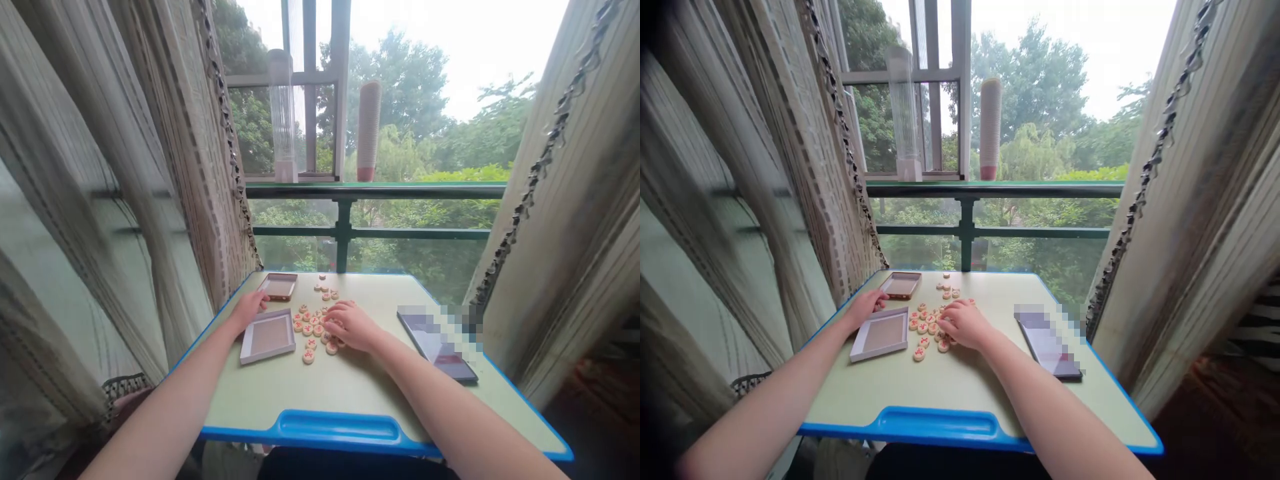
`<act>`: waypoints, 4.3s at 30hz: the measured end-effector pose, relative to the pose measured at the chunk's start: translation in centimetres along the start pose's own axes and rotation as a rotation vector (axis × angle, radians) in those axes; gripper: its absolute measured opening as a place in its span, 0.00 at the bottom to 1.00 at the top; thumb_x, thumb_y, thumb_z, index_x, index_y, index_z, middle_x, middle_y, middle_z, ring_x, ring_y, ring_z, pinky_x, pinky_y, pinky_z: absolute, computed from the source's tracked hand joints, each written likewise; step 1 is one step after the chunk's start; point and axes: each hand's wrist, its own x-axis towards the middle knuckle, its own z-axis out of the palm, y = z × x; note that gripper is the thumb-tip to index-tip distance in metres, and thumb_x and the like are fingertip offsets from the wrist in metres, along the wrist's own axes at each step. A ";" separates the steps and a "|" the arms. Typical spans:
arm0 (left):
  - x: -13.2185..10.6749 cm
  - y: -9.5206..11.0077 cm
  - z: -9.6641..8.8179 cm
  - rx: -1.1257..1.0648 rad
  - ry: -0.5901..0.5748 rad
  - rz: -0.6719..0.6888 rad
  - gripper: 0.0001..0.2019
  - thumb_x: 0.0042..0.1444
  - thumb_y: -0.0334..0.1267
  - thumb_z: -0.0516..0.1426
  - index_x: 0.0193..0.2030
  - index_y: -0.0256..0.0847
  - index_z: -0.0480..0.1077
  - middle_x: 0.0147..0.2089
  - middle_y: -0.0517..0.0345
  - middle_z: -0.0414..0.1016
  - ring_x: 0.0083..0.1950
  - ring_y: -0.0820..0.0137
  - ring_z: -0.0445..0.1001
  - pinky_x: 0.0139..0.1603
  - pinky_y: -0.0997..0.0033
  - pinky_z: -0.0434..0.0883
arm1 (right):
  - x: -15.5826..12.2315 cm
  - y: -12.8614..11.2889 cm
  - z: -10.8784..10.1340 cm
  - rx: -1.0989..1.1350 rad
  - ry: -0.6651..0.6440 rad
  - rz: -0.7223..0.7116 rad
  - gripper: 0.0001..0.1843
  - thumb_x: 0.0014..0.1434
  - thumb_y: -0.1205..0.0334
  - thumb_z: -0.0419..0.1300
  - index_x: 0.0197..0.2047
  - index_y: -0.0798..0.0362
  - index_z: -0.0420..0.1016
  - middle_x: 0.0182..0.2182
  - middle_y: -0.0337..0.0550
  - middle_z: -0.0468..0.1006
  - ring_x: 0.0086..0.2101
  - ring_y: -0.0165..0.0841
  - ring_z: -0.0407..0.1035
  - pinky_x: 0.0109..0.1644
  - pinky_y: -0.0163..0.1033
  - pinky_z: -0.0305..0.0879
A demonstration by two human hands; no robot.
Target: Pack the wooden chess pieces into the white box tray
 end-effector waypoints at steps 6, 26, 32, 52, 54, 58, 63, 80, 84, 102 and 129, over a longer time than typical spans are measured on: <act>0.5 -0.7 0.5 -0.418 -0.044 0.055 0.25 0.50 0.57 0.47 0.28 0.35 0.71 0.23 0.57 0.68 0.25 0.72 0.65 0.28 0.72 0.63 | -0.1 -0.4 0.1 0.026 0.025 0.070 0.21 0.60 0.51 0.51 0.52 0.53 0.70 0.49 0.50 0.73 0.51 0.40 0.62 0.55 0.47 0.57; 1.4 -0.9 -2.2 -0.553 -0.324 -0.030 0.12 0.40 0.39 0.59 0.32 0.33 0.72 0.28 0.54 0.75 0.26 0.75 0.70 0.25 0.76 0.58 | 14.3 -8.5 -1.8 -0.265 -0.618 0.135 0.19 0.52 0.58 0.53 0.44 0.53 0.77 0.37 0.52 0.78 0.37 0.44 0.72 0.35 0.41 0.64; 0.8 -1.3 -3.4 -0.618 -0.492 0.033 0.18 0.38 0.33 0.64 0.40 0.37 0.73 0.40 0.53 0.76 0.38 0.73 0.72 0.37 0.75 0.63 | 14.2 -4.6 -1.1 -0.122 -0.781 0.124 0.22 0.47 0.58 0.59 0.48 0.46 0.74 0.34 0.42 0.78 0.32 0.36 0.72 0.29 0.35 0.62; 1.5 -2.0 -1.2 -0.177 0.116 0.143 0.14 0.46 0.36 0.57 0.41 0.35 0.75 0.22 0.63 0.63 0.24 0.77 0.61 0.28 0.75 0.61 | 14.2 -1.7 -0.2 -0.118 -0.747 0.110 0.26 0.38 0.54 0.65 0.45 0.45 0.76 0.38 0.40 0.77 0.36 0.37 0.70 0.33 0.35 0.61; 1.6 -2.0 -1.3 -0.100 0.140 0.162 0.14 0.46 0.37 0.56 0.39 0.35 0.75 0.24 0.62 0.65 0.26 0.75 0.62 0.30 0.75 0.62 | 14.2 -1.9 0.0 -0.127 -0.749 0.098 0.25 0.38 0.56 0.64 0.44 0.46 0.77 0.37 0.41 0.77 0.35 0.37 0.70 0.32 0.35 0.61; 1.2 -1.5 -2.0 -0.104 0.053 0.094 0.11 0.46 0.38 0.55 0.33 0.35 0.74 0.21 0.62 0.64 0.25 0.75 0.62 0.27 0.75 0.60 | 14.2 -2.0 0.3 -0.103 -0.735 0.091 0.25 0.38 0.59 0.63 0.44 0.46 0.77 0.35 0.40 0.78 0.33 0.37 0.71 0.31 0.35 0.61; 0.0 -1.1 -3.6 -0.163 -0.229 0.046 0.06 0.41 0.34 0.56 0.26 0.35 0.73 0.21 0.62 0.67 0.24 0.75 0.64 0.27 0.75 0.62 | 14.2 -1.7 0.6 -0.073 -0.743 0.090 0.21 0.39 0.58 0.62 0.41 0.47 0.78 0.35 0.40 0.78 0.34 0.37 0.71 0.31 0.35 0.62; -1.2 -0.9 -5.2 -0.216 -0.541 0.015 0.12 0.37 0.34 0.64 0.33 0.39 0.79 0.30 0.57 0.78 0.35 0.70 0.73 0.42 0.72 0.68 | 14.0 -5.1 -1.6 -0.090 -0.427 0.035 0.18 0.48 0.51 0.57 0.40 0.50 0.78 0.33 0.44 0.78 0.29 0.34 0.70 0.29 0.34 0.59; -1.0 -1.4 -5.0 -0.251 -0.548 0.028 0.11 0.37 0.35 0.65 0.32 0.37 0.78 0.29 0.56 0.78 0.33 0.70 0.73 0.41 0.71 0.68 | 13.3 -8.7 0.3 -0.189 -0.418 -0.092 0.18 0.50 0.50 0.55 0.37 0.50 0.79 0.31 0.48 0.79 0.31 0.38 0.71 0.31 0.37 0.61; -0.6 -2.2 -5.7 -0.321 -0.576 0.007 0.10 0.37 0.34 0.65 0.30 0.38 0.78 0.30 0.58 0.78 0.36 0.69 0.73 0.42 0.72 0.68 | 12.2 -8.9 3.4 -0.051 -0.455 -0.193 0.15 0.52 0.54 0.57 0.42 0.46 0.77 0.32 0.42 0.79 0.29 0.32 0.70 0.28 0.32 0.57; -0.6 -2.2 -5.7 -0.360 -0.649 0.050 0.10 0.39 0.36 0.65 0.31 0.39 0.78 0.31 0.58 0.79 0.36 0.70 0.74 0.45 0.72 0.68 | 11.8 -8.3 5.6 -0.128 -0.230 -0.189 0.17 0.57 0.45 0.53 0.37 0.45 0.77 0.31 0.40 0.80 0.29 0.33 0.71 0.27 0.33 0.53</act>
